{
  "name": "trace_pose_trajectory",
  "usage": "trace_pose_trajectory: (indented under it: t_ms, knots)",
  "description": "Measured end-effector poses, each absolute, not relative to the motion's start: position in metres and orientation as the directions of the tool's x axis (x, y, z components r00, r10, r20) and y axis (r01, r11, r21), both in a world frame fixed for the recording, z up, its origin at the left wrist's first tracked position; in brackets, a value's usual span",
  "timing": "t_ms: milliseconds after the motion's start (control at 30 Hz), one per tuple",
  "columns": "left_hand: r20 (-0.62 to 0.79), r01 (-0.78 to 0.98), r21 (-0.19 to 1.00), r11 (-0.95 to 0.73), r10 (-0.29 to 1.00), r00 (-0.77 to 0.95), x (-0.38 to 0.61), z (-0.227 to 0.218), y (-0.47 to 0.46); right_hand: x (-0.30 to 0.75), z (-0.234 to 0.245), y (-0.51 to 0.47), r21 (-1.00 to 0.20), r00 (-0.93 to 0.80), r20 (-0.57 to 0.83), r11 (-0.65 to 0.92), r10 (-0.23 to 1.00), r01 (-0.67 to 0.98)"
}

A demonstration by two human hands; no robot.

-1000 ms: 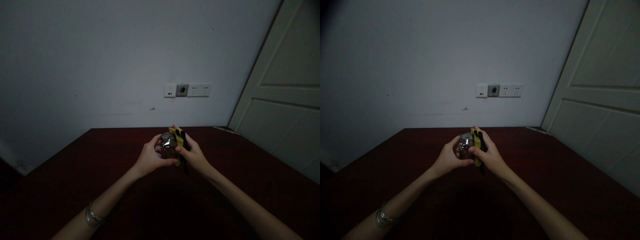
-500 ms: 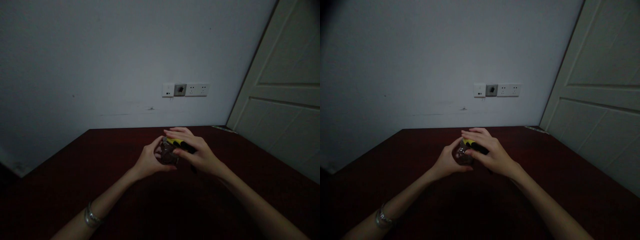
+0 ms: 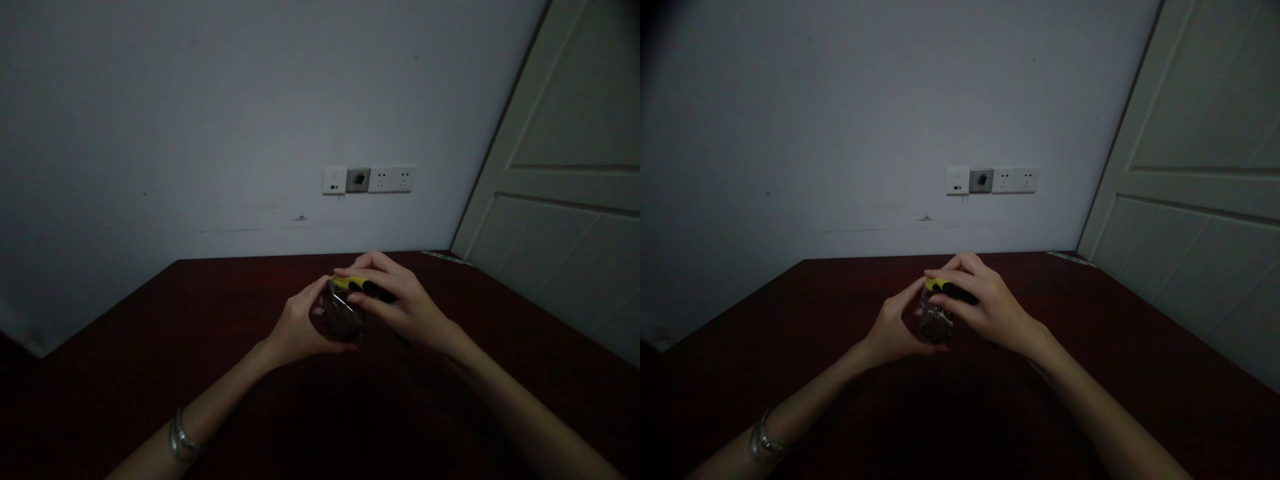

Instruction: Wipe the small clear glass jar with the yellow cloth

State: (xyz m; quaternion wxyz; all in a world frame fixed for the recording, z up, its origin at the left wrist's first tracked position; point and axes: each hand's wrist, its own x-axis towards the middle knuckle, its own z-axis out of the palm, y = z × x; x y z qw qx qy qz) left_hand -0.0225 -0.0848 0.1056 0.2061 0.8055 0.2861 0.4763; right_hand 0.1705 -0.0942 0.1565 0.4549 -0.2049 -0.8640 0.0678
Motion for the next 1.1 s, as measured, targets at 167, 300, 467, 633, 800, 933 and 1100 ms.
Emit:
trace_pose_trajectory:
  t_ms: [167, 300, 467, 633, 800, 933, 1100]
  knots:
    - [0.602, 0.230, 0.687, -0.689, 0.717, 0.350, -0.017, 0.106, -0.088, 0.165, 0.157, -0.099, -0.152, -0.527, 0.805, 0.954, 0.272, 0.260]
    - [0.588, 0.227, 0.699, -0.678, 0.726, 0.357, -0.017, 0.106, -0.088, 0.160, 0.157, -0.102, -0.068, -0.553, 0.811, 0.971, 0.189, 0.231]
    - [0.712, 0.251, 0.549, -0.797, 0.603, 0.359, -0.021, 0.097, -0.084, 0.160, 0.155, -0.094, -0.276, -0.431, 0.831, 0.933, 0.353, 0.233]
    - [0.728, 0.296, 0.526, -0.798, 0.602, 0.329, -0.021, 0.091, -0.083, 0.159, 0.152, -0.091, -0.331, -0.381, 0.826, 0.905, 0.416, 0.269]
    - [0.631, 0.217, 0.675, -0.705, 0.705, 0.325, -0.015, 0.100, -0.086, 0.157, 0.153, -0.098, -0.143, -0.482, 0.842, 0.962, 0.242, 0.232]
    - [0.590, 0.179, 0.730, -0.659, 0.741, 0.321, -0.013, 0.103, -0.088, 0.157, 0.152, -0.098, -0.184, -0.465, 0.845, 0.960, 0.263, 0.210]
    - [0.641, 0.167, 0.691, -0.703, 0.703, 0.309, -0.015, 0.100, -0.087, 0.156, 0.149, -0.096, -0.477, -0.249, 0.817, 0.852, 0.520, 0.217]
